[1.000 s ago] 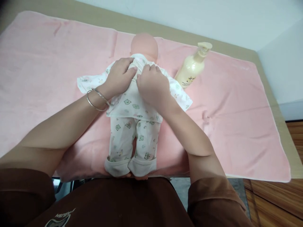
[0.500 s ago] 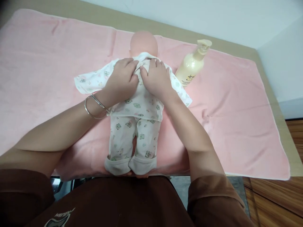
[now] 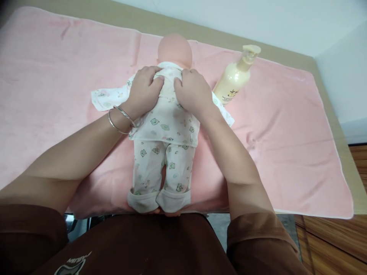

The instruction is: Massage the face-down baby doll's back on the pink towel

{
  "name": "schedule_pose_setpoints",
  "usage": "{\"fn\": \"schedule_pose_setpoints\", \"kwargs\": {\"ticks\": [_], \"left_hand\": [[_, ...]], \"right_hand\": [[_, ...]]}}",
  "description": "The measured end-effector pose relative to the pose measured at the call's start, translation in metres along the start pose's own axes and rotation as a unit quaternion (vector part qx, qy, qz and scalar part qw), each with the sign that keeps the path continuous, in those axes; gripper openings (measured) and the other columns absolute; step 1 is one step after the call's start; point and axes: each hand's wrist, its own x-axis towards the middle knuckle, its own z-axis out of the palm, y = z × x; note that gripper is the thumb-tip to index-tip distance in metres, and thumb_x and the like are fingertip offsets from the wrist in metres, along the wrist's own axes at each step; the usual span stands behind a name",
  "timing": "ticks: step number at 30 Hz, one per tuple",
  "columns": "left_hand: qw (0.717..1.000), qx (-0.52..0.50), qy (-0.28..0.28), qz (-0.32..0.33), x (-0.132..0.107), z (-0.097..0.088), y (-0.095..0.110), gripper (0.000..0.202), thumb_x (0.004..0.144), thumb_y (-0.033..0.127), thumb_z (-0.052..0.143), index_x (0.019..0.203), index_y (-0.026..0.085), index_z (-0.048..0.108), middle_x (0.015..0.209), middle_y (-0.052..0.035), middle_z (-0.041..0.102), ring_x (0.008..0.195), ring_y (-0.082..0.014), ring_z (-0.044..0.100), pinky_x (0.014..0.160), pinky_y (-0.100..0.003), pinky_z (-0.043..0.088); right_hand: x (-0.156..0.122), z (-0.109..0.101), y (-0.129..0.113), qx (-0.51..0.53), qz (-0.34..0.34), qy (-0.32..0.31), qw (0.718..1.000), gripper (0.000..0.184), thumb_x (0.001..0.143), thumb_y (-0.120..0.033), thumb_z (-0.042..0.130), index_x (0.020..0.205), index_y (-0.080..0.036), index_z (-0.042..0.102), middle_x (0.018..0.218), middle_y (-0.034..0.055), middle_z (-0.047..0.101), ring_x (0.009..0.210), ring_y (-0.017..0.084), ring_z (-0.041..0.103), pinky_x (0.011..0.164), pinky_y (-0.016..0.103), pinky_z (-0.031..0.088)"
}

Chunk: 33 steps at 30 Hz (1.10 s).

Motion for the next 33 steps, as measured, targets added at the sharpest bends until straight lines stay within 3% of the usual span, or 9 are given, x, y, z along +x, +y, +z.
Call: {"fn": "schedule_pose_setpoints", "kwargs": {"ticks": [4,12,17,23,26,30,33], "left_hand": [[0.999,-0.024,0.024,0.01,-0.001,0.0,0.001,0.041,0.101,0.042,0.045,0.136,0.043,0.066,0.124,-0.0037,0.078,0.132,-0.0308,0.061,0.114,-0.058,0.05],[0.999,-0.03,0.011,-0.002,0.001,0.0,0.0,0.04,0.1,0.04,0.044,0.132,0.035,0.069,0.14,-0.0057,0.071,0.138,-0.0321,0.06,0.124,-0.055,0.046],[1.0,-0.022,0.013,0.019,-0.003,-0.002,0.005,0.038,0.102,0.04,0.044,0.13,0.037,0.069,0.133,-0.0065,0.073,0.135,-0.0354,0.061,0.122,-0.06,0.046],[0.984,0.132,-0.03,0.111,-0.028,-0.017,0.035,0.04,0.099,0.016,0.037,0.126,0.018,0.067,0.132,-0.0195,0.066,0.128,-0.038,0.06,0.115,-0.055,0.049],[0.982,0.117,-0.044,0.138,-0.023,-0.021,0.036,0.036,0.095,0.008,0.04,0.118,0.014,0.067,0.125,-0.02,0.067,0.122,-0.0345,0.062,0.113,-0.05,0.052],[0.995,0.039,-0.07,0.055,-0.001,-0.02,0.019,0.02,0.101,0.021,0.046,0.104,0.022,0.066,0.117,-0.0126,0.071,0.111,-0.0276,0.062,0.108,-0.049,0.052],[0.999,0.0,-0.054,-0.004,0.008,-0.016,0.008,0.029,0.109,0.031,0.036,0.104,0.024,0.063,0.114,-0.0104,0.069,0.107,-0.025,0.058,0.109,-0.051,0.048]], "right_hand": [[0.008,0.016,0.006,-0.005,0.039,0.02,0.999,0.048,0.11,-0.039,0.027,0.131,-0.01,0.059,0.131,0.0227,0.066,0.125,0.04,0.063,0.112,0.059,0.05],[0.008,0.022,0.008,0.011,0.034,0.037,0.999,0.044,0.112,-0.042,0.03,0.126,-0.014,0.06,0.129,0.0193,0.067,0.124,0.035,0.063,0.114,0.056,0.048],[0.008,0.024,0.011,0.02,0.033,0.044,0.998,0.043,0.111,-0.046,0.03,0.122,-0.018,0.06,0.126,0.0182,0.066,0.121,0.034,0.063,0.113,0.056,0.048],[0.006,0.005,0.017,-0.006,-0.023,-0.044,0.999,0.056,0.113,-0.051,0.024,0.14,-0.014,0.055,0.14,0.0193,0.062,0.132,0.035,0.06,0.115,0.056,0.049],[-0.002,-0.003,0.009,-0.056,-0.031,-0.07,0.995,0.06,0.113,-0.047,0.022,0.149,-0.007,0.05,0.144,0.0234,0.06,0.136,0.039,0.058,0.116,0.057,0.048],[-0.024,-0.01,-0.018,-0.142,-0.075,-0.05,0.986,0.063,0.112,-0.036,0.021,0.153,0.006,0.045,0.144,0.0294,0.059,0.138,0.042,0.057,0.118,0.054,0.048],[-0.041,-0.016,-0.034,-0.212,-0.121,-0.055,0.968,0.058,0.109,-0.025,0.021,0.147,0.007,0.051,0.136,0.0293,0.063,0.134,0.041,0.059,0.116,0.052,0.049]]}}
